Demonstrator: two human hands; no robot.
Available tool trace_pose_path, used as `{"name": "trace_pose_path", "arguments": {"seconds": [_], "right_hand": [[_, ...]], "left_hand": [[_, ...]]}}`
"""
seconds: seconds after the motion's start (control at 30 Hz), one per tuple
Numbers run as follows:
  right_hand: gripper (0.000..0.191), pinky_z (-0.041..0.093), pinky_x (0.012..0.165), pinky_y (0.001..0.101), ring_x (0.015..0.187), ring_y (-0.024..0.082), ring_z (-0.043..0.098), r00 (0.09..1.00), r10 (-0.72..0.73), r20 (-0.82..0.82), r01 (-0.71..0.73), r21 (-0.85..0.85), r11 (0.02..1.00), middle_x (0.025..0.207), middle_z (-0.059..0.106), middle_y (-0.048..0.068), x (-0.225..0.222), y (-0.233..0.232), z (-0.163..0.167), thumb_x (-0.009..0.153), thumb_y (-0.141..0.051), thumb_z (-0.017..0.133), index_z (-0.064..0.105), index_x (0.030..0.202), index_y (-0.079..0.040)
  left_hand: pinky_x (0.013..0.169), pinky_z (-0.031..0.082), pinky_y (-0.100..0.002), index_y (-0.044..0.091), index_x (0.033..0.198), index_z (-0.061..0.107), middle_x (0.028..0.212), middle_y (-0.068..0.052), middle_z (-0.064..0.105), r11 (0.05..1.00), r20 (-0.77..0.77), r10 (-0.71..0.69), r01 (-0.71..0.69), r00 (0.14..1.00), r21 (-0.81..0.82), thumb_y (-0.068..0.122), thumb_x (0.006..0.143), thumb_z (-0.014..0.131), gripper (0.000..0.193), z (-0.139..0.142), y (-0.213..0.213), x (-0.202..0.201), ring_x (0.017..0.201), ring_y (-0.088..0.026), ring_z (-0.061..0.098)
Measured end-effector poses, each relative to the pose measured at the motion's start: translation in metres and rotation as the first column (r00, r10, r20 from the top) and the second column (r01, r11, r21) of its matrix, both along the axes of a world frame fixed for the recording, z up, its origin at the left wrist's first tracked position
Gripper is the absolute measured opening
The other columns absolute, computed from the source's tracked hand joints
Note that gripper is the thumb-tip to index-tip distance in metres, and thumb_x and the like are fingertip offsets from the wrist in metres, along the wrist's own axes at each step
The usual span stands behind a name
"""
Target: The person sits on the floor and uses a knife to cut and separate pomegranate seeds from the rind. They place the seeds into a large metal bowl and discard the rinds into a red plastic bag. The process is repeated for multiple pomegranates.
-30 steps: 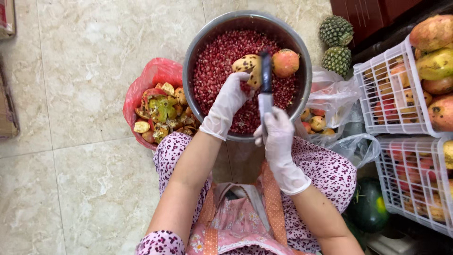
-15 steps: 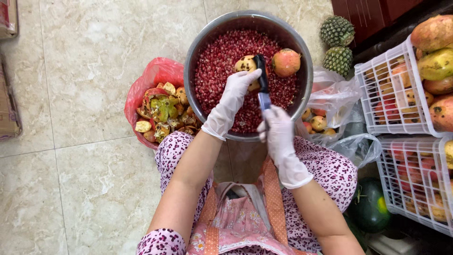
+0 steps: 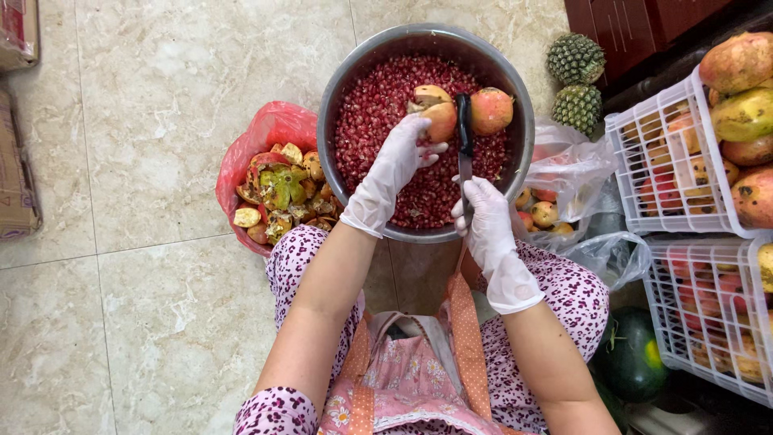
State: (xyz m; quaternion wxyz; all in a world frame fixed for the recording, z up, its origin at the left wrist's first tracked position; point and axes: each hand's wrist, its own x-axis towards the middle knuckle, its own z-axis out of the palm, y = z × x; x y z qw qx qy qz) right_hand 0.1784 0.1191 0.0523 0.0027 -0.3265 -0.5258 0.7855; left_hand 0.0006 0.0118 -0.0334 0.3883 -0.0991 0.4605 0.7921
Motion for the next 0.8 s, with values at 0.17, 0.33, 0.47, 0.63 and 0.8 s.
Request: {"name": "trace_pose_path", "arguments": {"seconds": [0.17,0.33,0.47,0.63,0.8], "right_hand": [[0.021,0.041,0.040,0.0240,0.045,0.011,0.054,1.000,-0.026,0.003,0.025,0.216,0.976,0.064,0.063,0.003,0.009,-0.013,0.030,0.105,-0.022,0.054,0.064,0.113,-0.006],[0.024,0.048,0.039,0.0249,0.046,0.013,0.063,0.970,-0.065,-0.236,0.134,0.286,0.949,0.065,0.067,0.006,0.008,-0.043,0.040,0.106,-0.027,0.056,0.055,0.113,-0.004],[0.025,0.043,0.037,0.0248,0.045,0.012,0.056,0.998,0.061,-0.013,-0.055,0.261,0.964,0.065,0.061,0.003,0.009,-0.057,0.031,0.103,-0.024,0.059,0.063,0.118,-0.003],[0.024,0.047,0.041,0.0263,0.047,0.015,0.061,0.969,0.051,-0.240,0.011,0.252,0.968,0.064,0.065,0.007,0.018,-0.057,0.025,0.108,-0.023,0.055,0.051,0.116,0.000],[0.028,0.049,0.043,0.0276,0.049,0.014,0.060,0.978,0.045,-0.205,0.033,0.361,0.932,0.065,0.064,0.006,0.017,-0.059,0.027,0.106,-0.019,0.055,0.059,0.127,0.000]], "left_hand": [[0.083,0.056,-0.049,0.009,0.132,0.056,0.119,-0.015,0.064,0.985,0.289,0.104,-0.140,0.952,0.106,0.041,0.094,0.053,0.049,-0.010,0.006,-0.001,0.103,-0.034,0.066],[0.088,0.053,-0.052,0.012,0.129,0.059,0.124,-0.014,0.063,0.942,0.327,0.155,-0.239,0.932,0.234,0.035,0.095,0.055,0.041,-0.024,0.015,0.005,0.108,-0.031,0.064],[0.093,0.056,-0.050,0.002,0.125,0.066,0.119,-0.020,0.067,0.868,0.340,0.203,-0.330,0.918,0.372,0.038,0.098,0.053,0.047,-0.027,0.019,0.005,0.105,-0.034,0.067],[0.085,0.061,-0.044,0.004,0.111,0.066,0.107,-0.014,0.073,0.980,-0.471,0.146,-0.194,0.870,-0.054,0.036,0.077,0.067,0.047,-0.025,0.011,0.012,0.099,-0.030,0.073],[0.088,0.062,-0.047,0.000,0.114,0.066,0.111,-0.015,0.069,0.846,0.267,0.171,-0.280,0.948,0.454,0.023,0.090,0.053,0.035,-0.026,0.015,0.006,0.105,-0.030,0.067]]}}
